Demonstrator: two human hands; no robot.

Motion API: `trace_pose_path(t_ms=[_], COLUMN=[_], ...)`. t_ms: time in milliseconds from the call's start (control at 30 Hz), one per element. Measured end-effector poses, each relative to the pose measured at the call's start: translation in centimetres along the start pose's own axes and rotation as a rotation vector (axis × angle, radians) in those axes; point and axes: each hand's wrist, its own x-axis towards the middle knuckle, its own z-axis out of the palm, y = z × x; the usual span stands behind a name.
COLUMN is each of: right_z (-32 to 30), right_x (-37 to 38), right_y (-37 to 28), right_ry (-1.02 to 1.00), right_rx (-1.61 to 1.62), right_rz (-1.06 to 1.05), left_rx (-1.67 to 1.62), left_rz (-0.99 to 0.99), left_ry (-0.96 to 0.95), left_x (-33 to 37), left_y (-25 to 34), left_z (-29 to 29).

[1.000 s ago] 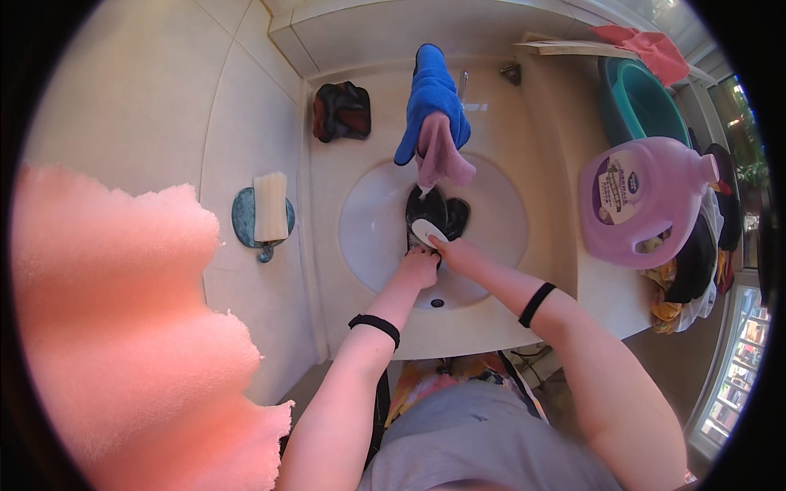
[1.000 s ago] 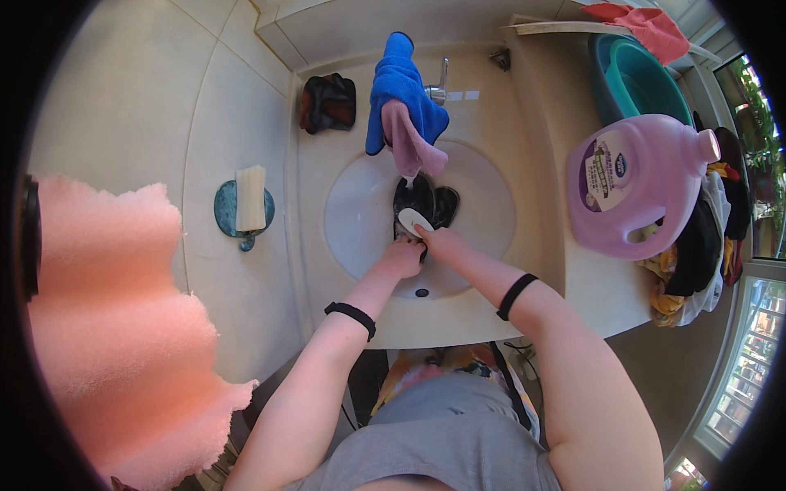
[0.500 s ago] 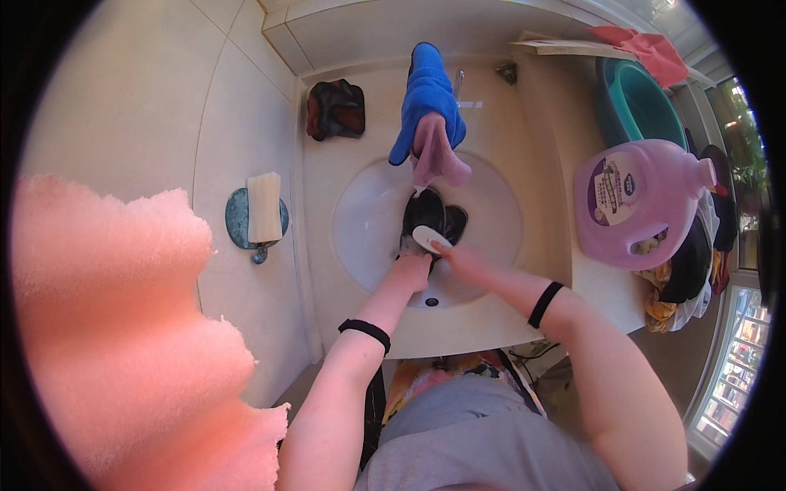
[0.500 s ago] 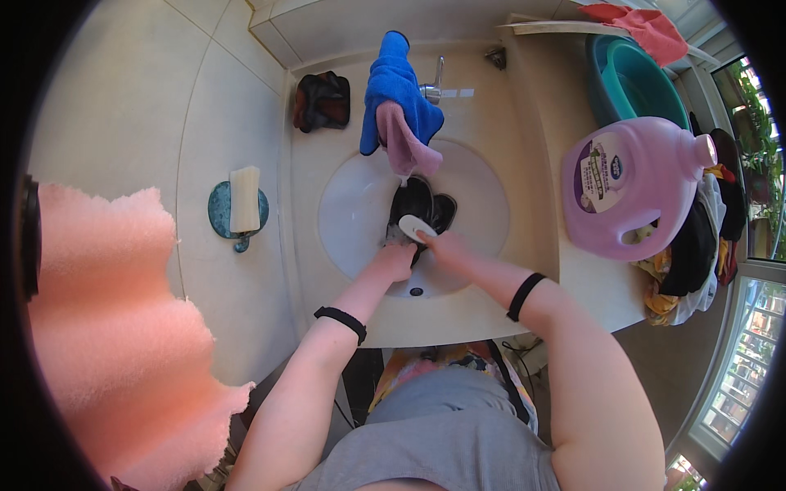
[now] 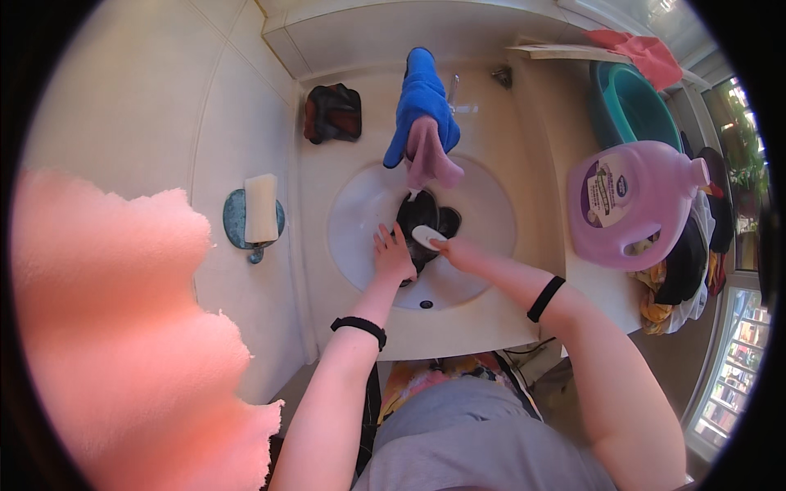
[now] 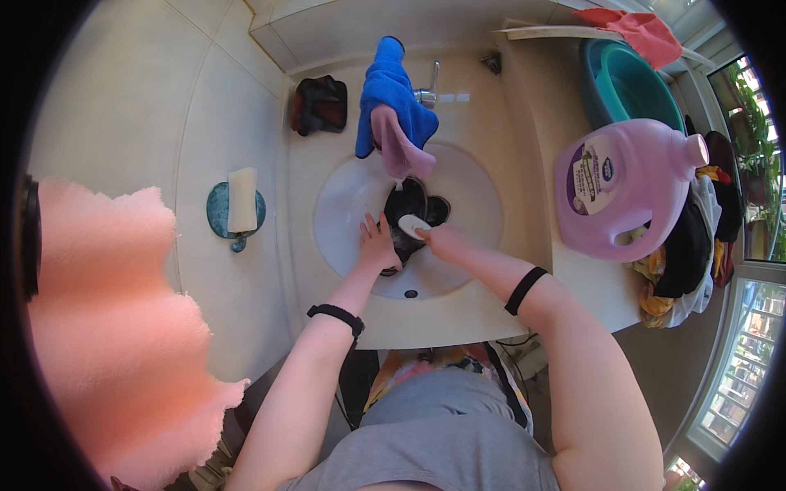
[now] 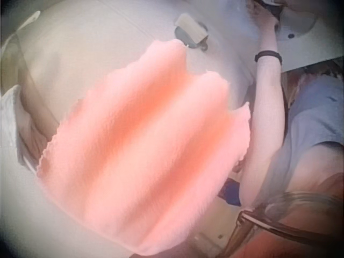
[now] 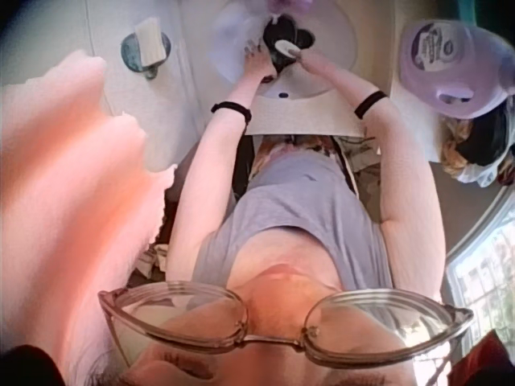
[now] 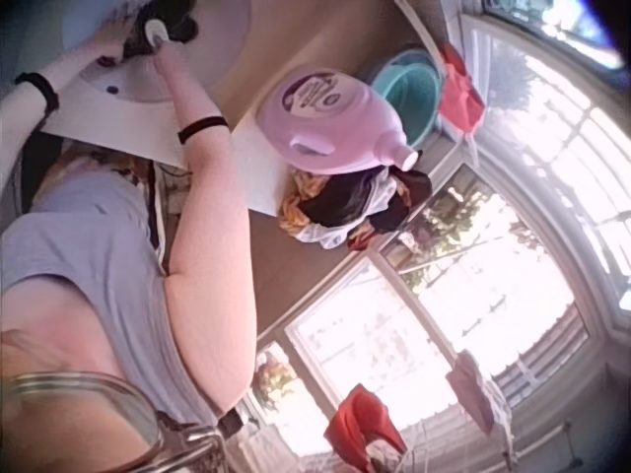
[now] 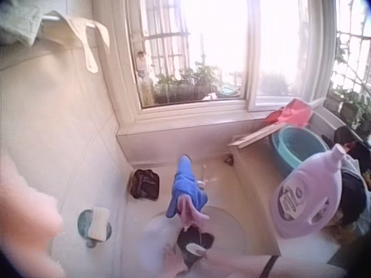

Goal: Scrubbing black sneakers with a brush in a sink.

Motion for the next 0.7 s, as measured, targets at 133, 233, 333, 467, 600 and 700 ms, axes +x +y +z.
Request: trace_pose_path(t_ms=[133, 233, 333, 467, 600, 700], right_z=[-3.6, -2.7, -0.2, -0.8, -3.1, -2.2], right_x=[3.6, 6.4, 5.3, 3.0, 6.4, 7.1], right_y=[0.3, -1.0, -2.7, -5.0, -1.8, -0.7], right_ry=[0.181, 0.272, 0.25, 0.022, 0.149, 0.157], right_rx=[-0.023, -0.002, -0.019, -0.126, -0.321, -0.18], right_rz=[0.123, 0.099, 0.172, 0.035, 0.111, 0.223], left_rx=[-0.106, -0.001, 0.043, 0.12, 0.117, 0.155], left_rz=[0.093, 0.129, 0.14, 0.147, 0.206, 0.288], left_ry=[-0.041, 0.054, 0.001, -0.043, -0.019, 0.017], left_x=[1.9, 2.3, 2.7, 2.2, 2.0, 2.0], left_y=[-0.2, 1.7, 2.7, 0.7, 1.8, 2.1], left_z=[3.5, 7.2, 6.9, 7.5, 7.5, 7.5])
